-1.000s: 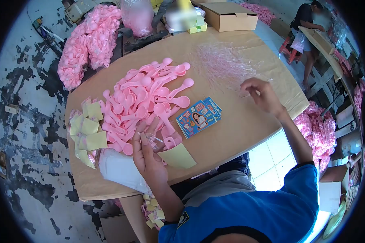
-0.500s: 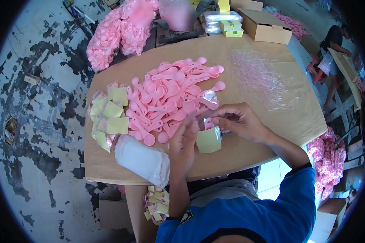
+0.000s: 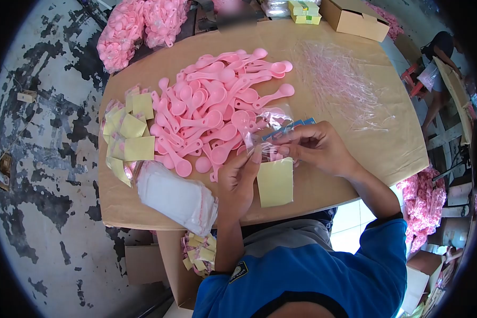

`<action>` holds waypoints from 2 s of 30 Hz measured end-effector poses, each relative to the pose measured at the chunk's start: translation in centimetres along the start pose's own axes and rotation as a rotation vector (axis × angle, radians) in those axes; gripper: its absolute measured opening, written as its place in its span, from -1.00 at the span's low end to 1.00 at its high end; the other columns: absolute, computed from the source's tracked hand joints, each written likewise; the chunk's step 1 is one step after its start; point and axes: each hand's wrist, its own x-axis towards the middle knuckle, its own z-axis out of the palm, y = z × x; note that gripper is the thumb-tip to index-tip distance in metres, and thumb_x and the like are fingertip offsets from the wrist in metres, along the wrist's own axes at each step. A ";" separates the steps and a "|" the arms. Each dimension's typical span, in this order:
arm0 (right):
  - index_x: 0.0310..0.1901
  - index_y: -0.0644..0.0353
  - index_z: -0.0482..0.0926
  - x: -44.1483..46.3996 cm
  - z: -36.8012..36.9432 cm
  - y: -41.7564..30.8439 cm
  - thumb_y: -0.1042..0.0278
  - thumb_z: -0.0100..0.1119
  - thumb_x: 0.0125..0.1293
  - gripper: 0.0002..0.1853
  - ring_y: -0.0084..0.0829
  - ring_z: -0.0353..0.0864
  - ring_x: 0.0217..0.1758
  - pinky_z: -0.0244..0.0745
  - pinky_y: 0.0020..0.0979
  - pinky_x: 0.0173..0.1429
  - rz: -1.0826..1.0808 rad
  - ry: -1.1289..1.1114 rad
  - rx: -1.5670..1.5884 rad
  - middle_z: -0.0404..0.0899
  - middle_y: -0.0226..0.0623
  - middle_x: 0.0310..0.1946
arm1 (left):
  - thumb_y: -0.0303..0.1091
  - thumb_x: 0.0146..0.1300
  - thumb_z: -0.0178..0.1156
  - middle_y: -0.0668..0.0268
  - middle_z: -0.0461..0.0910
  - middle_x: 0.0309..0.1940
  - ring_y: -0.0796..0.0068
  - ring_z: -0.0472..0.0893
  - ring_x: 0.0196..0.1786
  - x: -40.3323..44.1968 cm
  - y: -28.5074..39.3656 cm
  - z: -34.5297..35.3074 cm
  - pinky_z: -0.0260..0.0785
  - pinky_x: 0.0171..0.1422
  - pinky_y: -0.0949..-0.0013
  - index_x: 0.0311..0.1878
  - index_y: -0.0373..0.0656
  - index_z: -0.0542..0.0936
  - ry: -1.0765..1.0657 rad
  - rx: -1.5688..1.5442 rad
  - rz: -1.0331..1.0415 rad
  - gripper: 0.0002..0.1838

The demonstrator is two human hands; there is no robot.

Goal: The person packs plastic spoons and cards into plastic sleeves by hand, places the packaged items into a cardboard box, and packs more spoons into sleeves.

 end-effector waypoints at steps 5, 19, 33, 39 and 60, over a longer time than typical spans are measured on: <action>-0.03 0.24 0.69 -0.2 -0.2 0.1 0.38 0.24 0.38 -0.79 -0.72 0.60 -0.27 0.55 -0.58 -0.27 -0.002 0.008 0.042 0.71 -0.39 -0.27 | -0.39 0.48 0.04 0.33 0.64 -0.25 0.72 0.55 -0.22 0.1 0.2 0.1 0.38 -0.12 0.60 0.14 -0.35 0.54 -0.065 0.044 0.038 -0.71; -0.25 0.16 0.77 -0.1 -1.8 -0.6 0.67 0.21 -0.09 -0.67 -0.32 0.63 -0.31 0.48 -0.28 0.00 -0.663 -0.096 -0.424 0.73 -0.35 -0.40 | -0.58 0.43 -0.06 0.34 0.56 -0.31 0.72 0.52 -0.29 -0.3 0.9 -0.8 0.32 -0.21 0.62 -0.05 -0.30 0.53 -0.161 0.116 0.206 -0.82; -0.26 0.07 0.76 1.1 0.8 -3.1 0.62 0.22 -0.18 -0.63 -0.25 0.61 -0.24 0.52 -0.27 -0.05 -0.823 -0.156 -0.724 0.72 -0.35 -0.30 | -0.56 0.26 0.23 0.38 0.53 -0.37 0.75 0.51 -0.43 -3.3 3.4 -2.7 0.34 -0.43 0.64 -0.22 -0.24 0.42 -0.077 0.094 0.165 -0.84; -0.21 0.04 0.71 3.4 3.7 -4.8 0.54 0.28 -0.14 -0.64 -0.23 0.61 -0.10 0.53 -0.24 0.02 -0.923 -0.255 -1.097 0.66 -0.28 -0.17 | -0.62 0.09 0.39 0.37 0.56 -0.25 0.70 0.60 -0.34 -5.4 5.2 -6.8 0.40 -0.42 0.64 -0.19 -0.16 0.37 0.149 0.124 0.162 -0.63; -0.25 0.29 0.60 12.0 14.8 1.4 0.28 0.34 0.17 -0.75 -0.22 0.67 -0.33 0.51 -0.24 -0.17 -0.336 -0.550 -0.787 0.65 -0.10 -0.39 | -0.46 0.16 0.29 0.18 0.60 0.09 0.06 0.49 0.25 -11.4 1.7 -12.3 0.18 0.43 -0.01 -0.09 -0.15 0.65 0.333 1.216 0.331 -0.77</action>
